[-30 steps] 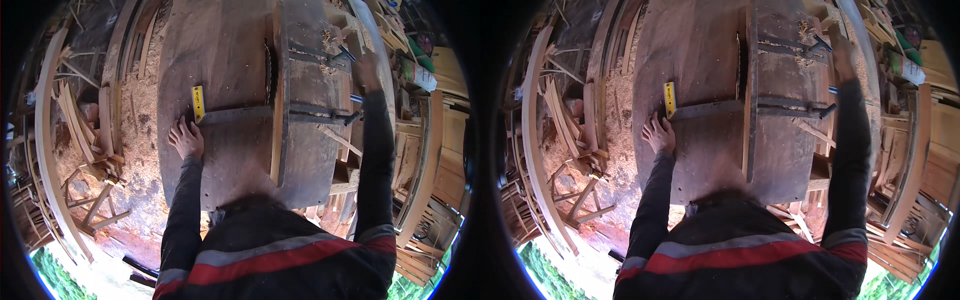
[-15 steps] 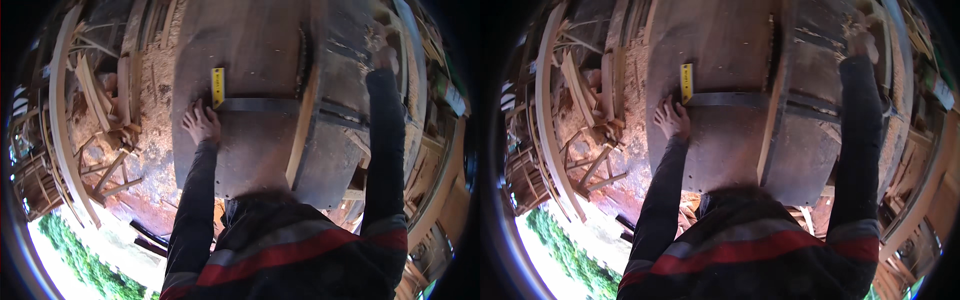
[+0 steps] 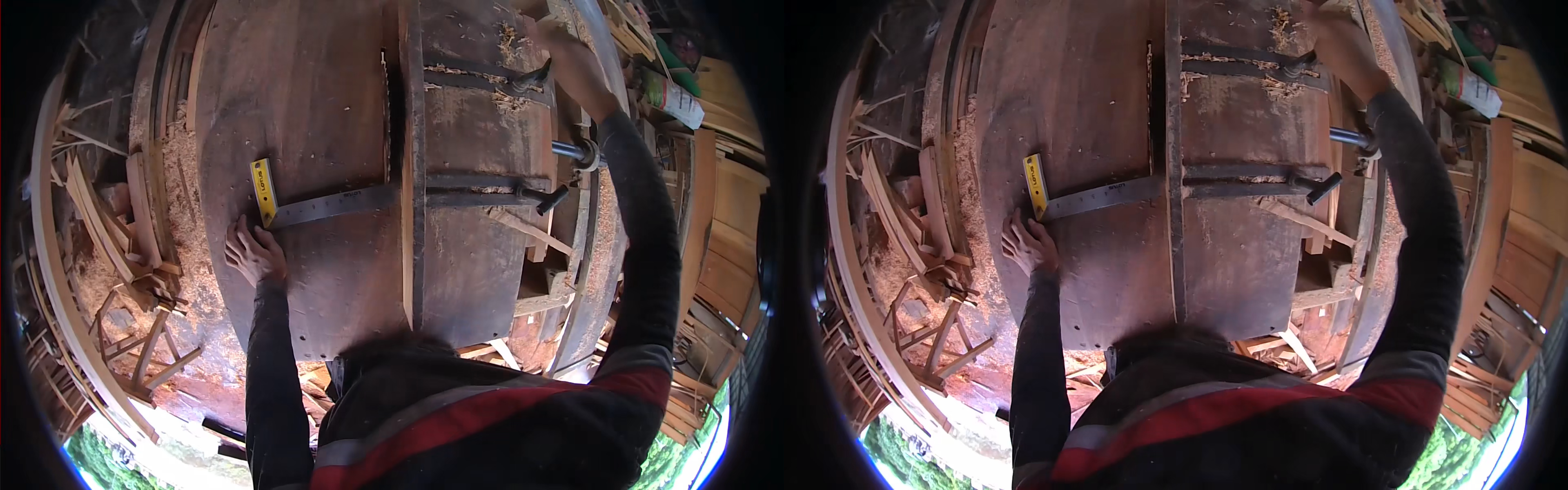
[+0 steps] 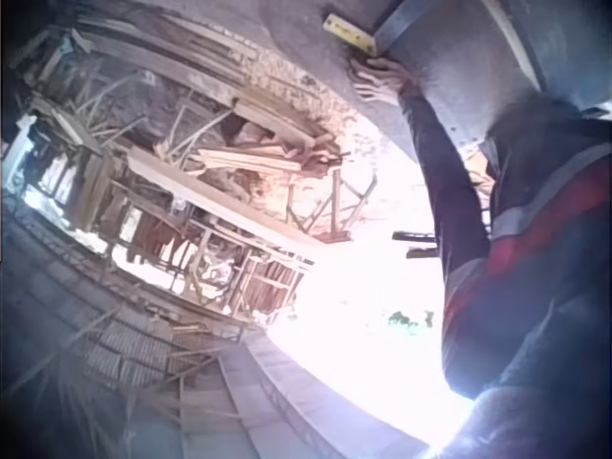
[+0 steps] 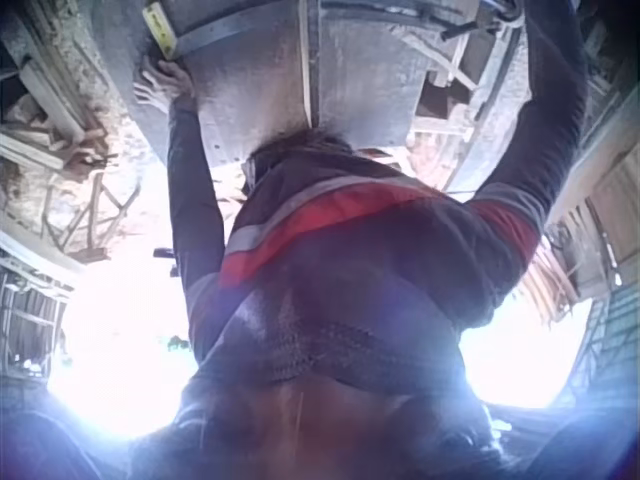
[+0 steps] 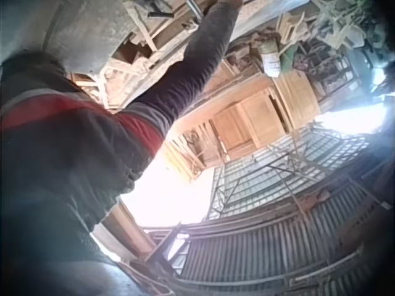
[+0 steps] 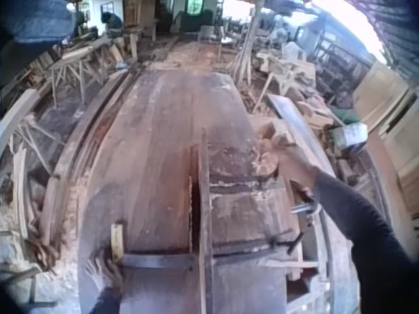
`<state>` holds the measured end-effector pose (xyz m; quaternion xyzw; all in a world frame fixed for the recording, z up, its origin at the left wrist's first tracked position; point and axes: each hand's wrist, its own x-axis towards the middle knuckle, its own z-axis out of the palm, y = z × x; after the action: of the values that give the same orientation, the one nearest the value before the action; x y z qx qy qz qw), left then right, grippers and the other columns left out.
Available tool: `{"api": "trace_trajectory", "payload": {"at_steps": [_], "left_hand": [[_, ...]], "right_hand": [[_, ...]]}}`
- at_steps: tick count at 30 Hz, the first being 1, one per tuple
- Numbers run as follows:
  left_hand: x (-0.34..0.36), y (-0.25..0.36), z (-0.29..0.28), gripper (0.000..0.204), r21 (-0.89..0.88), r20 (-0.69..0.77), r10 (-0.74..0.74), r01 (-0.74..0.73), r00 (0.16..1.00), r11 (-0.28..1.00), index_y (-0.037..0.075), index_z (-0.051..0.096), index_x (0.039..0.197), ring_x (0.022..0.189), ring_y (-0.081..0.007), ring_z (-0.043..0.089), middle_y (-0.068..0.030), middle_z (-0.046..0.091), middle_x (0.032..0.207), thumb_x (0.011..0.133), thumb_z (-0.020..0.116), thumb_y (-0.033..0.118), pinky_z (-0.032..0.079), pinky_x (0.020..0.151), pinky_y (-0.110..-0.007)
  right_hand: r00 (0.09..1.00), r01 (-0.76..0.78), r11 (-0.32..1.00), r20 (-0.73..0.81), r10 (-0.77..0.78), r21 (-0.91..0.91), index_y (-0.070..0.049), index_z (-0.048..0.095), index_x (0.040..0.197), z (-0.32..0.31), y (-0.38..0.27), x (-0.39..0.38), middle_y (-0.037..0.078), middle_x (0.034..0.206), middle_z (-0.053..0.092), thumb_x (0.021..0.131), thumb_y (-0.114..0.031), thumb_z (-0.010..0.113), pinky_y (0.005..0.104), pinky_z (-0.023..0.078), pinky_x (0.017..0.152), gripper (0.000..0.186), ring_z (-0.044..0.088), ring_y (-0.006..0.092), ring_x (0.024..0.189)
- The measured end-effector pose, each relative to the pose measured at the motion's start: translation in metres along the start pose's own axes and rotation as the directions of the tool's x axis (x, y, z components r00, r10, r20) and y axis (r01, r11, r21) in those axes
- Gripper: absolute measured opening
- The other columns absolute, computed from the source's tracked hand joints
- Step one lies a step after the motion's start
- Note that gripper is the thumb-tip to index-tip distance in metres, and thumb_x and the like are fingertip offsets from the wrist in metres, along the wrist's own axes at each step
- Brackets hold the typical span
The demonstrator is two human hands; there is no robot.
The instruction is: The person adjusts a table saw mechanism using a metal crank tool and turning a handle, then aligns the wooden fence against the saw blade using a square ruler.
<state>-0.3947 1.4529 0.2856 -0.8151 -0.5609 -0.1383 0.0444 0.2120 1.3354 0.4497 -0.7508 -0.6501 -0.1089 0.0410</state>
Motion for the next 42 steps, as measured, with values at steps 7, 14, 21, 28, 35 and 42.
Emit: {"api": "trace_trajectory", "payload": {"at_steps": [7,14,21,28,35,42], "left_hand": [[-0.003,0.008,0.011,0.037,-0.026,-0.023,-0.021,0.021,1.000,0.999,0.011,0.055,0.127,0.120,-0.0345,0.047,-0.0123,0.051,0.129,0.091,0.054,0.022,0.034,0.100,-0.053],[0.008,0.002,-0.013,0.039,-0.034,0.008,-0.061,0.061,0.998,0.998,0.012,0.056,0.128,0.118,-0.0379,0.048,-0.0157,0.052,0.128,0.091,0.054,0.024,0.035,0.099,-0.054],[-0.010,0.000,-0.013,0.047,-0.023,0.135,-0.124,0.128,0.983,0.992,0.009,0.052,0.133,0.114,-0.0428,0.049,-0.0233,0.052,0.126,0.091,0.050,0.029,0.030,0.105,-0.060],[-0.157,0.041,-0.050,0.089,-0.607,0.408,0.683,-0.379,0.606,0.699,-0.001,0.027,0.148,0.138,-0.0397,0.034,-0.0213,0.031,0.151,0.081,0.067,0.044,0.027,0.112,-0.051],[-0.194,0.151,-0.063,0.101,-0.820,0.284,0.549,-0.098,0.786,0.564,-0.002,0.012,0.152,0.144,-0.0367,0.024,-0.0223,0.023,0.156,0.082,0.069,0.042,0.019,0.118,-0.047],[-0.215,0.168,-0.074,0.104,-0.820,0.200,0.491,-0.130,0.848,0.558,-0.002,0.012,0.152,0.146,-0.0348,0.022,-0.0233,0.022,0.156,0.074,0.075,0.024,0.018,0.119,-0.046]], "right_hand": [[0.809,-0.241,0.970,0.557,0.188,0.021,-0.006,0.069,0.105,0.020,0.027,0.000,0.014,0.106,0.070,0.079,-0.001,0.062,0.0411,0.054,0.084,0.027,0.068,0.0354,0.090],[0.859,-0.480,0.826,0.353,0.372,0.297,-0.005,0.067,0.105,0.032,0.036,0.011,0.019,0.099,0.066,0.087,-0.010,0.059,0.0400,0.048,0.076,0.021,0.065,0.0290,0.089],[0.911,-0.348,0.887,0.334,0.243,0.304,-0.012,0.037,0.148,-0.002,-0.108,-0.060,0.020,0.146,0.044,0.077,0.006,0.049,0.0494,0.033,0.109,0.074,0.044,0.0392,0.132],[0.798,-0.545,0.814,0.424,0.428,0.203,-0.002,0.064,0.119,-0.075,-0.133,-0.176,0.020,0.079,0.071,0.084,-0.039,0.070,0.0493,0.056,0.076,0.051,0.071,0.0379,0.079],[0.503,-0.850,0.107,0.734,0.456,0.516,-0.002,0.068,0.091,-0.014,-0.104,-0.233,0.009,0.064,0.063,0.079,-0.015,0.076,0.0343,0.049,0.046,0.020,0.066,0.0255,0.055],[0.899,-0.095,0.988,0.437,0.032,0.124,-0.013,0.072,0.095,-0.036,-0.098,-0.208,0.016,0.130,0.058,0.066,-0.005,0.065,0.0390,0.048,0.093,0.031,0.055,0.0328,0.117]]}}
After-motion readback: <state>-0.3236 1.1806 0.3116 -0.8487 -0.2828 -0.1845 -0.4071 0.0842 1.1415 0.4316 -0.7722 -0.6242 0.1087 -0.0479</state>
